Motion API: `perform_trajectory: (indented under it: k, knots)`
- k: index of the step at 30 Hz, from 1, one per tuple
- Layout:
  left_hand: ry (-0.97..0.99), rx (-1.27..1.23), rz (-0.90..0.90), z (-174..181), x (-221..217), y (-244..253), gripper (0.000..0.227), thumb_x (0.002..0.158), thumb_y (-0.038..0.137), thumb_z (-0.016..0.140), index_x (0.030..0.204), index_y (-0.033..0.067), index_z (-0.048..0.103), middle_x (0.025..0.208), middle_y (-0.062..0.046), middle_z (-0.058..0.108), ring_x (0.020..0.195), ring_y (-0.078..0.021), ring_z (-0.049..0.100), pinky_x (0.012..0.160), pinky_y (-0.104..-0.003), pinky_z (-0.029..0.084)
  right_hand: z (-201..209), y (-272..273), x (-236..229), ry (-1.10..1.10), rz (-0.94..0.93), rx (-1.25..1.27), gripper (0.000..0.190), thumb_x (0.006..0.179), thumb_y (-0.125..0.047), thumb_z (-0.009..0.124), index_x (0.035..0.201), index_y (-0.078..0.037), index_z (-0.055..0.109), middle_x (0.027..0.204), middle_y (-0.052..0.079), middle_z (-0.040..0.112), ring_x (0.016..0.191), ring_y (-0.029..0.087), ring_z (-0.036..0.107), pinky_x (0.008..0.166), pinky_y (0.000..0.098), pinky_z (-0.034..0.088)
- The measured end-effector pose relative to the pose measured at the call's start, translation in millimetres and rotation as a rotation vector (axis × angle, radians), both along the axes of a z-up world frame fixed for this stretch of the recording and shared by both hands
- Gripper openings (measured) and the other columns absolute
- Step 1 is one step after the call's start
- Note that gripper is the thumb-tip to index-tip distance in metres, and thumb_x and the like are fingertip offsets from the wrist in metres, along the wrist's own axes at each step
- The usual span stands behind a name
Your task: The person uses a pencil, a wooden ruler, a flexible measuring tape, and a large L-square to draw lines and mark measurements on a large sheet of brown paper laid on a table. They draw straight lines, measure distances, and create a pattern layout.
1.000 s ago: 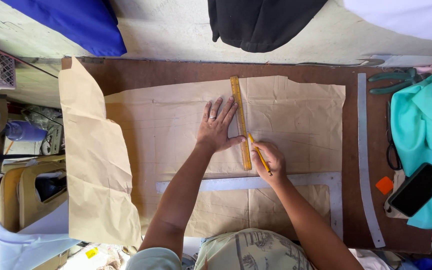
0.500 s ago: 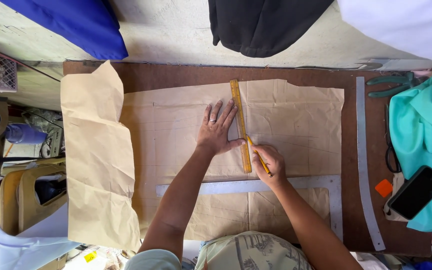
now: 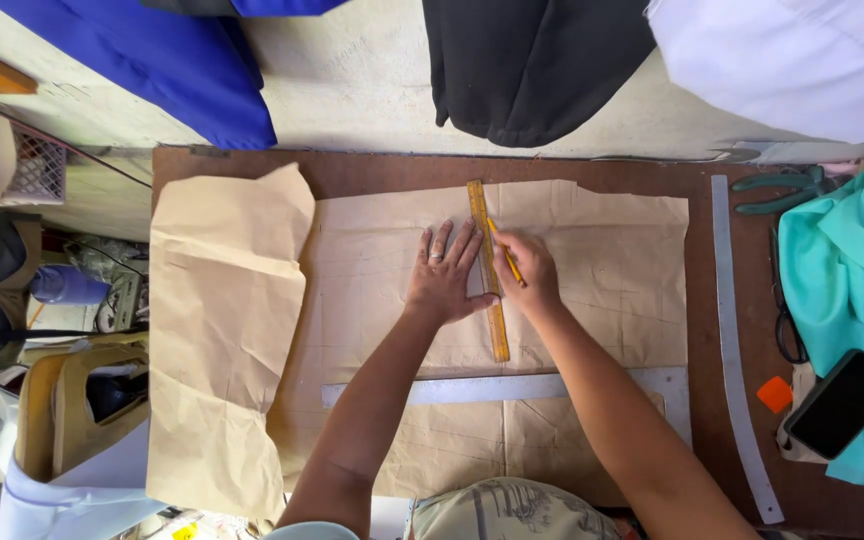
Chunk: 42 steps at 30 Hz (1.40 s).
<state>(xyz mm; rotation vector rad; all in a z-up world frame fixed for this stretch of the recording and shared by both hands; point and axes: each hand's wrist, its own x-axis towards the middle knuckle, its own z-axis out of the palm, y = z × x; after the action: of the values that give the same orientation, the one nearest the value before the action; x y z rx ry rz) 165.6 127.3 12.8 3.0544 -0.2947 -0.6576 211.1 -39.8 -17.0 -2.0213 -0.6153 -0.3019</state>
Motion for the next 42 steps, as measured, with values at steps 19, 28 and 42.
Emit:
perform_trajectory:
  k: [19, 28, 42]
  knots:
    - [-0.743, -0.239, 0.444, -75, -98, 20, 0.07, 0.087, 0.065, 0.058, 0.142, 0.022, 0.058, 0.148, -0.017, 0.047, 0.146, -0.0462, 0.037, 0.116, -0.066, 0.027, -27, -15, 13, 0.302, -0.108, 0.216, 0.012, 0.088, -0.002, 0.075, 0.097, -0.008, 0.079, 0.08, 0.009, 0.075, 0.07, 0.017, 0.072, 0.061, 0.0307, 0.056]
    - [-0.703, -0.183, 0.449, -79, -80, 2, 0.074, 0.09, 0.071, 0.049, 0.157, 0.0432, 0.038, 0.147, -0.01, 0.043, 0.146, -0.046, 0.032, 0.116, -0.071, 0.019, -52, -2, 38, 0.308, -0.183, 0.199, 0.007, 0.09, -0.005, 0.074, 0.093, -0.008, 0.079, 0.07, 0.008, 0.07, 0.063, 0.011, 0.062, 0.057, 0.0305, 0.052]
    - [-0.644, -0.195, 0.513, -75, -44, -9, 0.074, 0.091, 0.069, 0.048, 0.159, 0.0441, 0.033, 0.146, -0.012, 0.041, 0.149, -0.047, 0.027, 0.118, -0.072, 0.015, -17, -1, 51, 0.35, -0.08, -0.022, 0.006, 0.09, -0.009, 0.073, 0.093, -0.01, 0.078, 0.058, 0.005, 0.057, 0.058, 0.014, 0.056, 0.055, 0.0299, 0.048]
